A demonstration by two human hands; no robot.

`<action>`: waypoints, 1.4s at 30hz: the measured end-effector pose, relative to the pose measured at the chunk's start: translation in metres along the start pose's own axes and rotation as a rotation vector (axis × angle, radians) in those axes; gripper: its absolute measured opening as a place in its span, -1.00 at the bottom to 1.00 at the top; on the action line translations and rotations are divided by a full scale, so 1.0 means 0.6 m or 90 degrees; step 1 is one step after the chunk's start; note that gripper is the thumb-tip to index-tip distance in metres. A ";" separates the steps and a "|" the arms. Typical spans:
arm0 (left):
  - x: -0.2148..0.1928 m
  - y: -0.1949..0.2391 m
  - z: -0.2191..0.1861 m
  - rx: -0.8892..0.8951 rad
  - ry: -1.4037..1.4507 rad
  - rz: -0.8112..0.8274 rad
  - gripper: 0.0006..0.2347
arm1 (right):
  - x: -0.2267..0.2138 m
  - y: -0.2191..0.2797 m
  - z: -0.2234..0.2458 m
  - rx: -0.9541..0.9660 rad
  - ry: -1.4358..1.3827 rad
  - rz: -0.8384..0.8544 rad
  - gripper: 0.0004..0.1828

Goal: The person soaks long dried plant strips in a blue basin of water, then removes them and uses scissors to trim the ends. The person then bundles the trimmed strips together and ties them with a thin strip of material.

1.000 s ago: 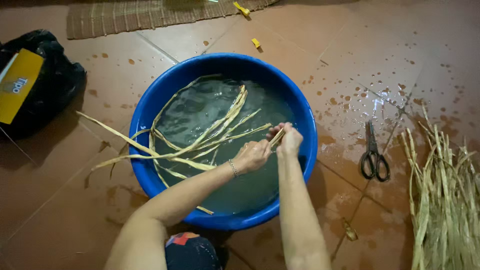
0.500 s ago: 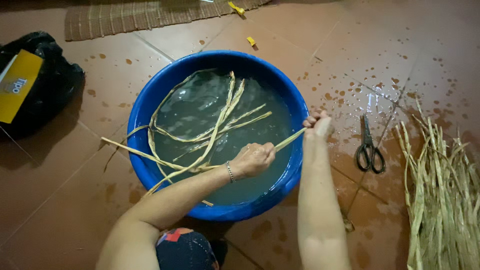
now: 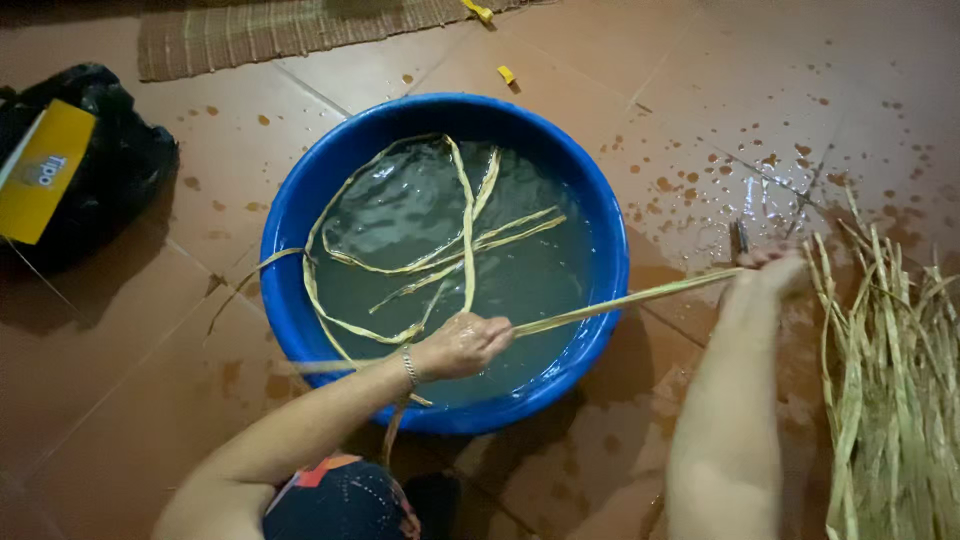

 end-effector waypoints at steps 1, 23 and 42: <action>0.000 0.007 0.028 -0.029 -0.004 0.006 -0.77 | -0.012 -0.004 0.017 -0.013 0.002 -0.008 -0.86; -0.179 0.028 0.243 -0.352 -0.435 0.090 -0.83 | 0.169 0.284 -0.236 0.157 0.107 0.465 -0.81; -0.149 -0.226 0.310 -0.289 -0.226 -0.192 -0.70 | 0.159 0.403 -0.420 -0.085 0.713 0.564 -0.77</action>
Point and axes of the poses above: each hand's wrist, its own y-axis away from the middle knuckle, its own x-axis out of the palm, z = x × y, the point moved 9 cm from there along -y, towards the middle knuckle, and after that the axes turned 8 degrees about y, right-handed, at the moved point
